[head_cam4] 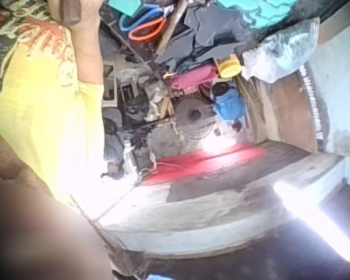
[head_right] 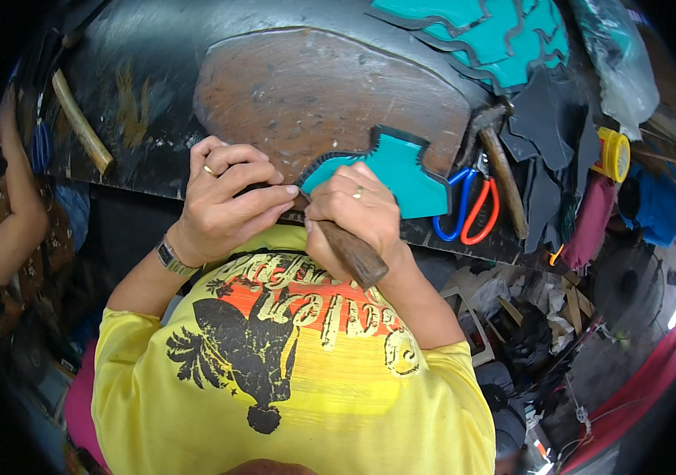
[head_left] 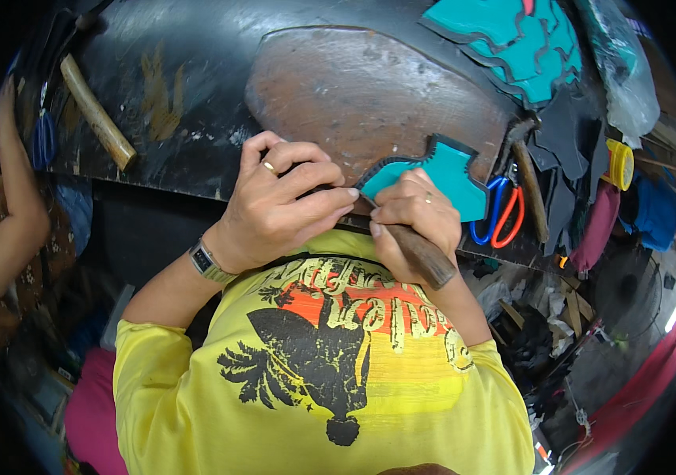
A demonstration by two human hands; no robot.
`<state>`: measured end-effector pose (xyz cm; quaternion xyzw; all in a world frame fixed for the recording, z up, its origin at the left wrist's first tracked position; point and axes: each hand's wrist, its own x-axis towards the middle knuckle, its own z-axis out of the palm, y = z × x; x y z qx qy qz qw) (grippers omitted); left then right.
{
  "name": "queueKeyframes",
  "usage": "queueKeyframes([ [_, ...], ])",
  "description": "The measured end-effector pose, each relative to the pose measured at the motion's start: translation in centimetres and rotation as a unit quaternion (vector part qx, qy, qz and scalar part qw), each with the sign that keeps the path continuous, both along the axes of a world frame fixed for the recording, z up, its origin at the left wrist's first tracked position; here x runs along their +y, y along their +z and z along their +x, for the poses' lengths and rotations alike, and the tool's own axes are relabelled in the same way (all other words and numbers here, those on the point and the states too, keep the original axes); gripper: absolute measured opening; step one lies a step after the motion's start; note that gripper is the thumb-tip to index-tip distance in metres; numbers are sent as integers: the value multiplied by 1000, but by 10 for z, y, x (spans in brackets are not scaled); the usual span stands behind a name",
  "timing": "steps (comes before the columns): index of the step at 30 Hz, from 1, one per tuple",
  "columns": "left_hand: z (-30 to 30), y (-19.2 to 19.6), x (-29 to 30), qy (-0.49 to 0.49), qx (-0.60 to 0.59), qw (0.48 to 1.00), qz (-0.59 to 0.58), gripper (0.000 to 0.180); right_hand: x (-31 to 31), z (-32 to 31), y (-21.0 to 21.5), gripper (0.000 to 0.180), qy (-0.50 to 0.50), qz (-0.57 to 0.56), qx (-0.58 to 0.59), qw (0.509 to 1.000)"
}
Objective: The person uses a hammer and a pointed tool to score and shape a teal rubber piece, then switches to scissors to trim the edges of a black rubber piece. They repeat the scoring and trimming steps on additional pieces, stacking finished items on the table.
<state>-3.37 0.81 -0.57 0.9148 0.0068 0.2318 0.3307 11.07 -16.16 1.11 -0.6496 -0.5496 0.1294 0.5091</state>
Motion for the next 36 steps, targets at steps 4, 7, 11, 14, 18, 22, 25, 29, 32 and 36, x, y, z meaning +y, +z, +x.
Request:
queueKeyframes([
  [4,3,7,4,-15,-1,1000,27,23,-3,2,0,18,2,-18,21,1000],
  [7,9,16,2,-12,2,999,41,17,-11,7,7,14,13,-26,156,987],
  [11,15,30,-3,4,17,999,44,17,-37,24,29,17,-93,-14,161,983],
  [14,25,34,-13,6,5,998,55,23,-55,48,40,21,-297,-33,-100,949],
  [18,46,32,-24,-56,-19,993,100,29,-90,81,44,34,-371,-172,-281,868],
  [22,57,31,-11,-40,-28,990,135,23,-111,90,30,44,-379,-293,-239,845],
  [25,55,31,-4,-32,-7,988,151,20,-117,97,21,42,-362,-273,-276,848],
  [29,42,30,-17,-59,9,989,139,30,-118,106,18,38,-354,-268,-222,868],
  [32,30,30,-24,-87,28,987,128,37,-110,108,23,34,-373,-215,-189,882],
  [36,23,29,-28,-86,50,987,126,46,-90,99,40,33,-387,-102,-92,912],
])
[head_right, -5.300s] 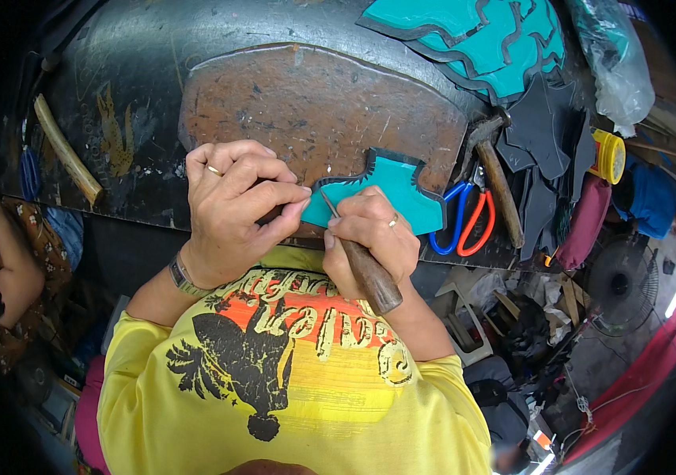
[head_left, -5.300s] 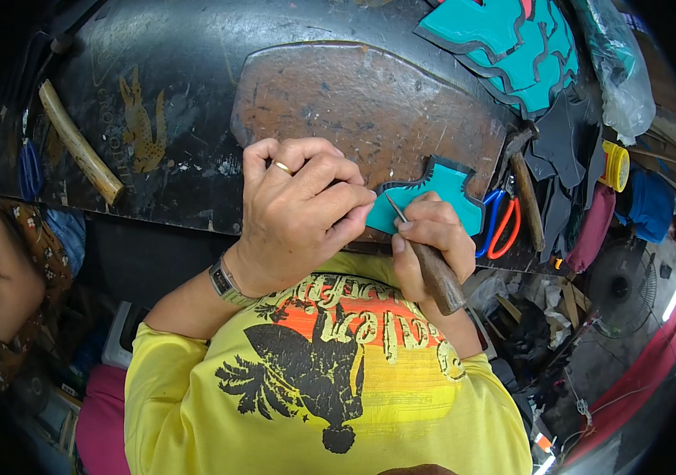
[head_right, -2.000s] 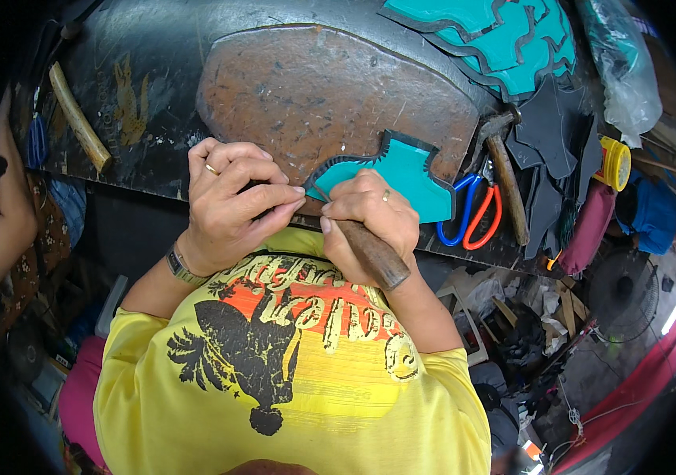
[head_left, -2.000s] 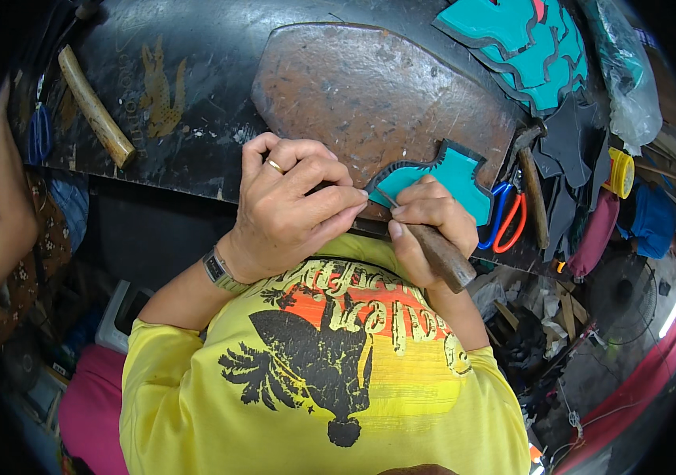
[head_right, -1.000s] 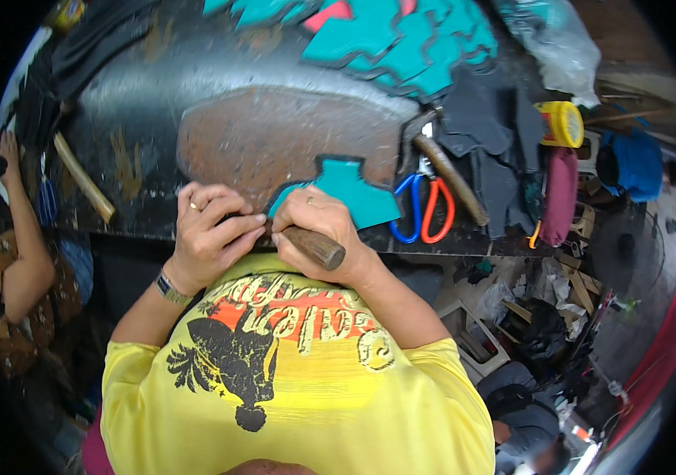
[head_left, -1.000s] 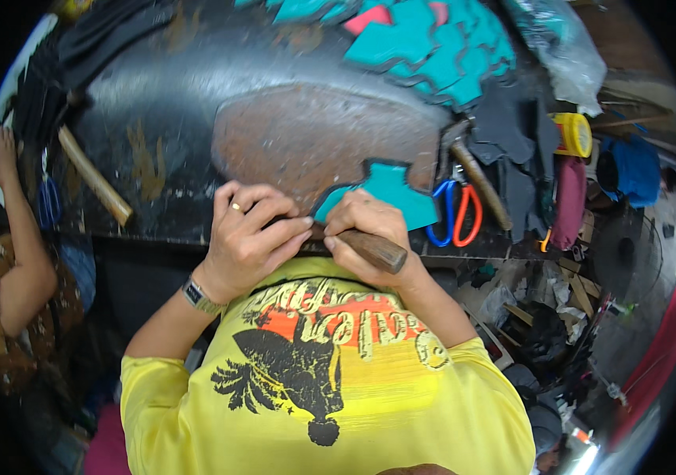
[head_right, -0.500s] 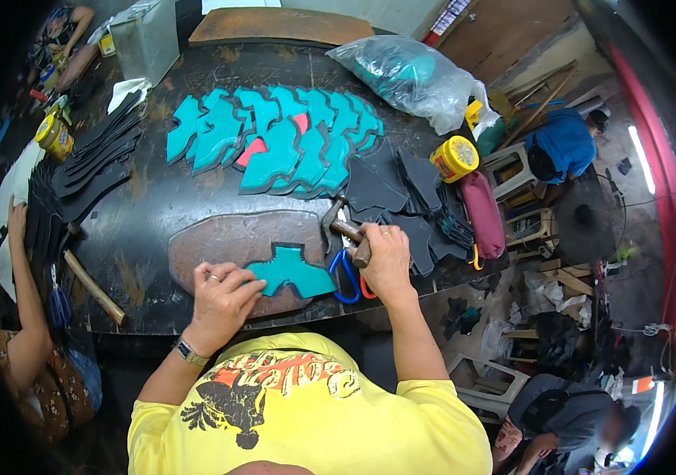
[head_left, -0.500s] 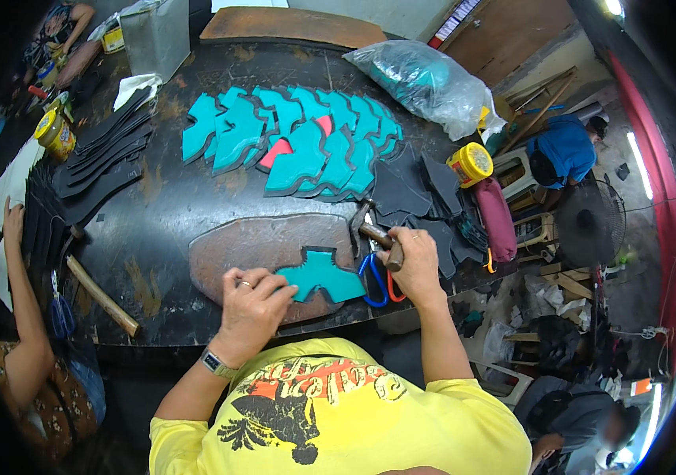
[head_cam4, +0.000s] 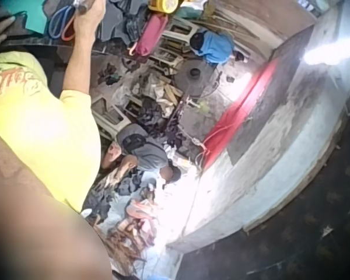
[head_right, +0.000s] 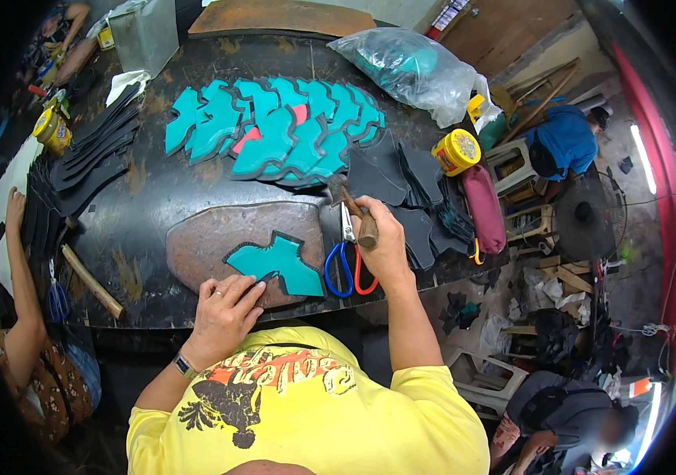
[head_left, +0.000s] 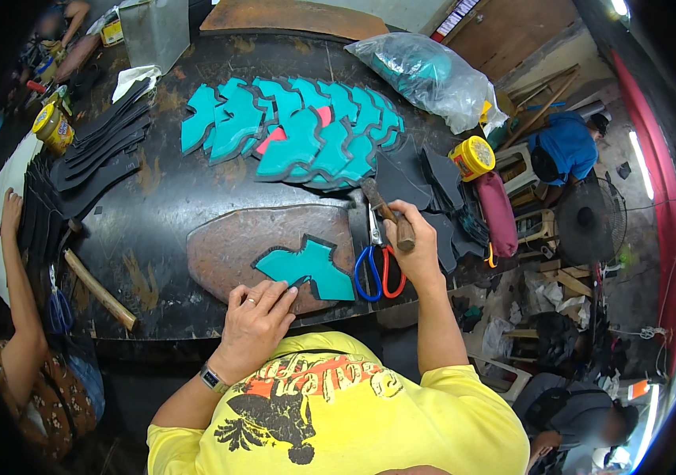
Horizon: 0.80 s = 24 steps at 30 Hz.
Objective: The person uses a hammer and a pointed tool to score and shape a teal rubber piece, then switches to scissors to trim the edges of a black rubber piece. They repeat the scoring and trimming steps on additional pieces, stacking finished items on the table.
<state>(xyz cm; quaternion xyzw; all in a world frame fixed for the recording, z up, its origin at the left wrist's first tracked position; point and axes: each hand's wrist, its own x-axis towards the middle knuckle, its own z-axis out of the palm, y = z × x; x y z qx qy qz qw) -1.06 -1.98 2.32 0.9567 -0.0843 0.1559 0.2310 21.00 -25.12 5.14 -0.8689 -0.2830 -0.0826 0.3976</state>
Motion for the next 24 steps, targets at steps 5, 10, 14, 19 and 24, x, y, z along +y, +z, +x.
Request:
queueKeyframes([
  [5,0,-1,-2,-7,22,1000,16,58,22,-41,21,40,105,23,-20,994],
  [10,-2,-1,0,-8,40,999,5,62,32,-62,18,42,143,37,42,988],
  [14,-2,2,0,-6,42,999,-9,60,33,-65,8,39,165,30,66,984],
  [19,3,8,6,-17,46,997,-54,54,21,-72,3,36,140,19,102,985],
  [24,17,11,15,-22,29,995,-95,31,1,-69,3,37,84,-39,85,992],
])
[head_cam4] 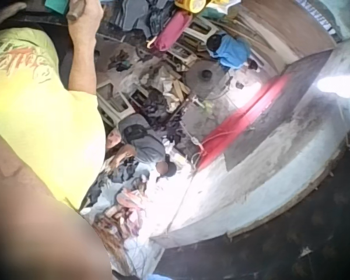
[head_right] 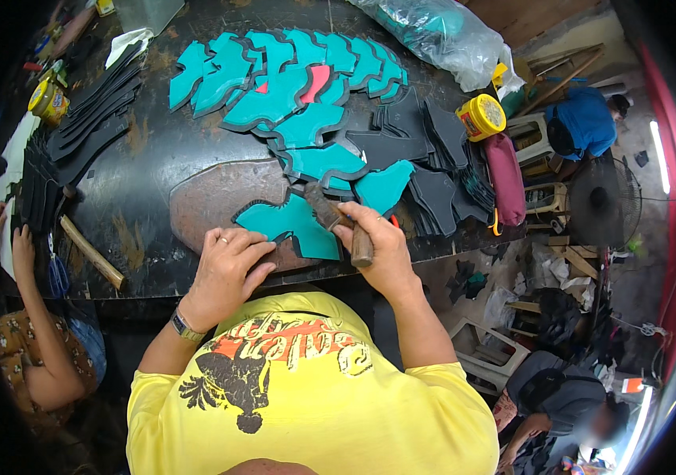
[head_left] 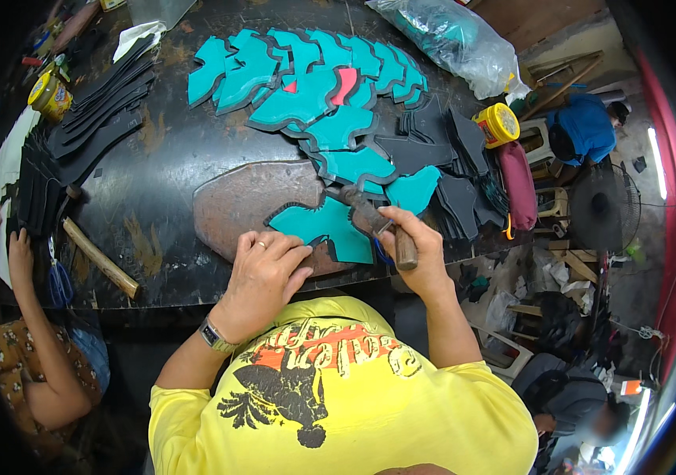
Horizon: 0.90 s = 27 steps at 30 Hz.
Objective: The person uses a hammer and a pointed tool to score and shape a teal rubber piece, then switches to scissors to trim the edges of a black rubber piece. They repeat the scoring and trimming steps on additional pieces, stacking finished items on the table.
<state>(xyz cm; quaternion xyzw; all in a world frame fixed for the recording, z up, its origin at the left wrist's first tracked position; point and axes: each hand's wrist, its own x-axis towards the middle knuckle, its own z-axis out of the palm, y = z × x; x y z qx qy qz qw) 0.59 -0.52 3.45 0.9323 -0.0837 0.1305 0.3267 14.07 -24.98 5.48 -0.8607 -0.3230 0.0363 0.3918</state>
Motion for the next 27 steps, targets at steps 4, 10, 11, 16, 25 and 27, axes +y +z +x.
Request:
queueKeyframes([
  [4,18,4,4,-10,-6,1000,-13,27,-6,10,-5,36,-37,-12,-31,999],
  [10,72,2,16,6,-65,996,61,27,-4,30,-14,36,-74,-18,-82,994],
  [11,80,0,17,2,-65,995,70,27,-5,33,-15,35,-78,8,-86,993],
  [16,107,-6,11,-17,-11,992,123,28,-12,36,-11,29,-113,109,-55,986],
  [25,125,-7,6,-27,-31,995,93,31,-3,10,10,28,-100,181,146,968],
  [27,105,0,10,-2,-84,994,75,31,0,5,13,28,-90,165,136,973],
])
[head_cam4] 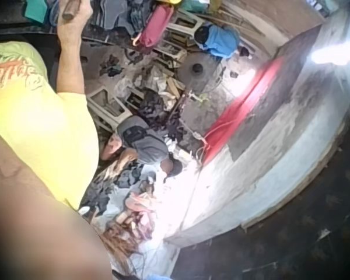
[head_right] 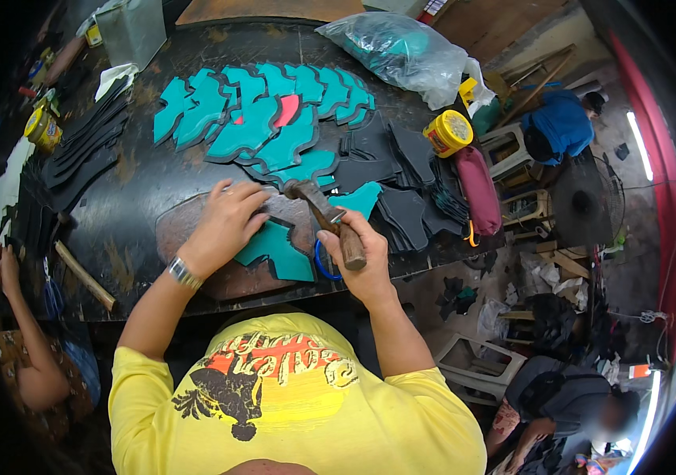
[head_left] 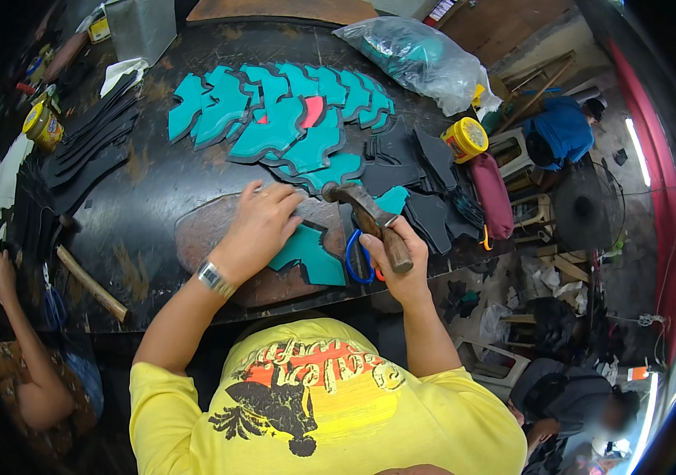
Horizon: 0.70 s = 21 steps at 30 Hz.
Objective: The person uses a hammer and a pointed tool to score and shape a teal rubber piece, then switches to scissors to trim the edges of a black rubber piece. They repeat the scoring and trimming steps on additional pieces, stacking finished items on the table.
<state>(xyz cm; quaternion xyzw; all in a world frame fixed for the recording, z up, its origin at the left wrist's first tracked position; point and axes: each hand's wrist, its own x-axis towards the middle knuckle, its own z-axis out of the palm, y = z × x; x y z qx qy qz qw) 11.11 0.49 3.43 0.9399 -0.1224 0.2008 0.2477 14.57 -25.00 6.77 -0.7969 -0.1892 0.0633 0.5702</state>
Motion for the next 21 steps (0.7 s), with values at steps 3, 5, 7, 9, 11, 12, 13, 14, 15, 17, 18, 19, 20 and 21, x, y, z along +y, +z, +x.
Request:
queueKeyframes([
  [3,-46,9,2,16,1,1000,-3,32,4,-6,-2,31,23,-44,1,999],
  [5,-78,9,-8,-21,52,998,-28,33,10,-9,-9,28,88,-22,-85,992],
  [7,-100,6,-16,-29,93,995,-28,43,14,-11,-17,29,139,-55,-101,984],
  [9,-114,1,-24,-6,92,996,-16,50,18,-11,-24,31,174,-104,-128,971],
  [11,-119,-4,-28,-3,111,994,-4,61,20,-10,-26,36,182,-102,-99,973],
  [12,-121,-6,-29,-1,105,994,2,62,20,-9,-26,39,183,-92,-85,975],
  [13,-123,-7,-30,0,100,995,8,63,20,-8,-24,39,180,-121,-77,973],
  [14,-123,-9,-30,-4,115,993,14,66,21,-6,-21,39,176,-141,-70,972],
  [15,-124,-10,-31,2,101,995,13,66,20,-6,-18,39,175,-163,-59,969],
  [17,-125,-13,-32,5,111,994,9,67,22,-6,-12,38,184,-130,-80,971],
  [18,-126,-14,-33,6,121,993,11,67,21,-7,-9,38,180,-136,-96,970],
  [19,-128,-15,-34,4,125,992,9,68,22,-9,-7,38,172,-117,-57,976],
  [20,-128,-16,-34,4,125,992,9,68,23,-11,-6,40,150,-116,-50,981],
  [21,-129,-16,-35,4,117,993,4,69,24,-13,-5,41,127,-109,-45,985],
])
